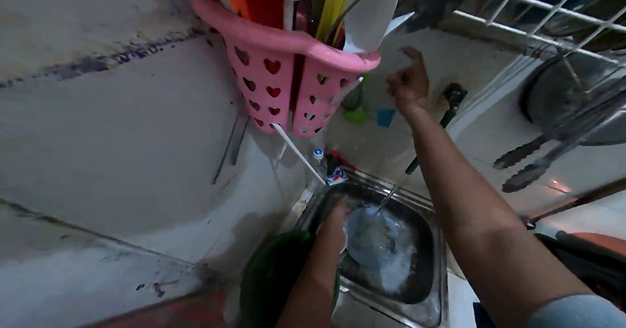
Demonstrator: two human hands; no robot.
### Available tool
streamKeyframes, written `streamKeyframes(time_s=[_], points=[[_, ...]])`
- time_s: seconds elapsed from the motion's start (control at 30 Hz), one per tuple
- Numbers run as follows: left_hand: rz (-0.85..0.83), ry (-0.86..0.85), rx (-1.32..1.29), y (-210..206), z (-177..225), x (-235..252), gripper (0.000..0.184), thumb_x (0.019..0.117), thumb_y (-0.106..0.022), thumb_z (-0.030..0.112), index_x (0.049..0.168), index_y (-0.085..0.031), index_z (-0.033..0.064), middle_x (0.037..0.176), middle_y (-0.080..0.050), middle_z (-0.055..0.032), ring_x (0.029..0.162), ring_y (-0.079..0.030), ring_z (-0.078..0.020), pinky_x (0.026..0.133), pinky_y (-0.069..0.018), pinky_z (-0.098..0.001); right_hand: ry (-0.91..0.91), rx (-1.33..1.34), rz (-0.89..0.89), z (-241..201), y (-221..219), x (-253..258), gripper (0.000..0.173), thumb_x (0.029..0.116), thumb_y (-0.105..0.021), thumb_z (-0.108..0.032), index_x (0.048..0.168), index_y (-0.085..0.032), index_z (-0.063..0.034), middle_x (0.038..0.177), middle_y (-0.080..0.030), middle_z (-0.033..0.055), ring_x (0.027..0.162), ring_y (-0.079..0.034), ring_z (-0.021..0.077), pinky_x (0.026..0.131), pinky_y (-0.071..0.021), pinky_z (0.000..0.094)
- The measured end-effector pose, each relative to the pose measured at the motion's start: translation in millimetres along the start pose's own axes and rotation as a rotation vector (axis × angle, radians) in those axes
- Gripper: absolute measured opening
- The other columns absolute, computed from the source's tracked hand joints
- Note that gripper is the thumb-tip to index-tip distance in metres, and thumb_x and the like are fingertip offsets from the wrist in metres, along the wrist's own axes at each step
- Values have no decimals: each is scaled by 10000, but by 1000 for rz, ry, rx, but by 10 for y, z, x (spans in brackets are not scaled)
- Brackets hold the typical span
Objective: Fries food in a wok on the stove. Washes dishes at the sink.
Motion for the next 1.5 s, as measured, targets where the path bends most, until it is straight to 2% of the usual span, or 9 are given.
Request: streamKeyframes(time_s=[0.1, 0.2, 0.3, 0.4, 0.57, 0.8, 1.0, 1.17, 1.5], points=[[6, -16, 2, 59, 57, -62, 510, 1104, -457, 277, 1553, -351, 61, 1550, -398, -254, 1352, -492, -409, 1043, -466, -553, 64, 12, 90, -177, 16, 365, 651, 1007, -592, -78, 1567, -272, 10, 1088, -676, 163, 856, -705, 202, 783, -608, 351], [-23, -59, 28, 60, 153, -208, 489, 1110, -415, 240, 1536, -347, 10, 1544, -398, -270, 1358, -490, -418, 1051, -469, -555, 80, 27, 151, -250, -21, 558, 598, 1003, -613, -105, 1513, -352, 62, 1101, -686, 172, 886, -709, 209, 822, -605, 355], [-5, -28, -24, 105, 153, -191, 502, 1105, -444, 254, 1555, -349, 52, 1566, -377, -255, 1365, -478, -422, 1052, -461, -558, 65, -49, 214, -383, -43, 621, 574, 979, -647, -87, 1492, -431, 52, 1165, -680, 207, 1028, -688, 269, 936, -562, 400], [27, -8, -31, 161, 152, -158, 498, 1099, -456, 255, 1552, -360, 71, 1557, -387, -253, 1343, -492, -422, 1025, -467, -555, 63, -195, 246, -371, -67, 679, 598, 970, -668, -120, 1503, -442, 33, 1350, -619, 250, 1266, -604, 340, 1104, -459, 435], [56, 3, -35, 230, 120, -117, 509, 1099, -456, 255, 1558, -346, 66, 1558, -383, -253, 1333, -502, -419, 1010, -478, -558, 6, -172, 265, -316, -140, 718, 708, 925, -709, -93, 1561, -399, -57, 1330, -644, 214, 1215, -643, 331, 1043, -513, 453], [53, 0, -7, 244, 40, -90, 511, 1101, -454, 266, 1562, -344, 75, 1567, -380, -244, 1340, -500, -407, 1024, -470, -544, 10, -311, 208, -328, -71, 765, 667, 970, -669, -142, 1544, -374, 26, 1389, -597, 246, 1307, -581, 337, 1127, -432, 421], [50, 8, -1, 193, 48, -102, 489, 1102, -449, 240, 1545, -362, 53, 1544, -404, -252, 1337, -502, -410, 1025, -471, -549, -23, -135, 200, -265, -61, 733, 562, 993, -616, -122, 1520, -441, -35, 1276, -661, 200, 1116, -681, 284, 973, -550, 419], [44, 23, 11, 173, 41, -96, 496, 1104, -440, 229, 1559, -338, 60, 1550, -392, -250, 1333, -503, -402, 1021, -471, -535, 18, -49, 180, -170, -71, 630, 474, 1038, -555, -114, 1483, -451, 11, 1157, -681, 171, 981, -700, 235, 880, -584, 381], [25, -7, 1, 147, 20, -101, 487, 1096, -458, 218, 1546, -367, 56, 1535, -410, -249, 1309, -517, -394, 1009, -477, -525, -33, -59, 187, -107, -86, 681, 536, 1027, -551, -85, 1538, -396, -27, 1217, -658, 193, 976, -713, 264, 841, -613, 400]])
Point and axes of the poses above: each hand's wrist, its own x-axis towards the middle knuckle, its own y-axis out of the back of the hand, z = x × y, the point moved 1 cm from there along x, towards the middle knuckle
